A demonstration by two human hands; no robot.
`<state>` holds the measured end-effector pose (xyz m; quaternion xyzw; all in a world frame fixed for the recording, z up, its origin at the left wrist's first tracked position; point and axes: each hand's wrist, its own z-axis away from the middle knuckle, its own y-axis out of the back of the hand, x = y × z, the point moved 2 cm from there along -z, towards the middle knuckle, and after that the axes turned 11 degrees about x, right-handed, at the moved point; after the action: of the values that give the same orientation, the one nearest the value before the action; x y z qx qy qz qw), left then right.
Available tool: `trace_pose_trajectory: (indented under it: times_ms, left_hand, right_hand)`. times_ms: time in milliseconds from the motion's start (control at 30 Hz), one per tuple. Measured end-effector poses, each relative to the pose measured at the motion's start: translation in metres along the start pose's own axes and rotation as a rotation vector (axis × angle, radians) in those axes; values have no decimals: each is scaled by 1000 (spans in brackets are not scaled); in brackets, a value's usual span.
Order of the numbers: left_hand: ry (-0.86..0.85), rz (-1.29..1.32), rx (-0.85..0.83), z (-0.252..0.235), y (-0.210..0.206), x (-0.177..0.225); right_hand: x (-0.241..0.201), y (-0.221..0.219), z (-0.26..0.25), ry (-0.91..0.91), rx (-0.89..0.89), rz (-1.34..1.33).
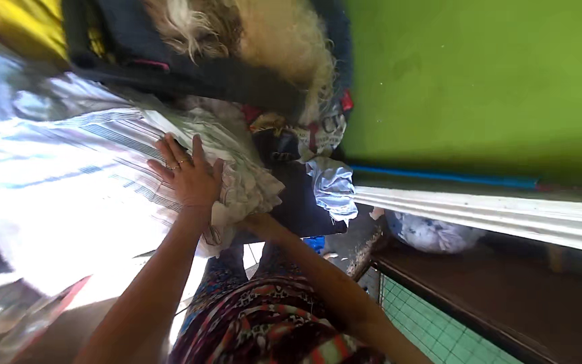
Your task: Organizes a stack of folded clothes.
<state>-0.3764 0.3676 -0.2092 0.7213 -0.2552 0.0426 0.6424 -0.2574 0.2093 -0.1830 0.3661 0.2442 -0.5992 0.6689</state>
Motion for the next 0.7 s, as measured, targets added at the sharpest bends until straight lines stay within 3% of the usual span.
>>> trace_pose_trajectory:
  times_ms: [67,200,267,333,400,500,600,700]
  left_hand:
    - [9,-79,-14,-3,-12,4]
    - [84,-172,-120,-19,-18,13]
    - [128,-204,-151,-24,-20,18]
    - [150,-174,-105,-19,-20,20]
    - [167,-45,-31,-5,-12,25]
    - [230,178,18,38,14,43]
    - [303,274,-91,92,26,70]
    - [153,418,-170,122,30,120]
  right_hand:
    - [29,42,7,-1,218,141]
    - [100,134,15,-267,687,541]
    - [140,164,17,-344,751,637]
    - [172,175,18,-377,698,687]
    - [177,178,17,-339,665,699]
    - [144,177,27,-223,715,481]
    - [112,184,47,-162,751,35]
    - [92,195,60,-183,756,-504]
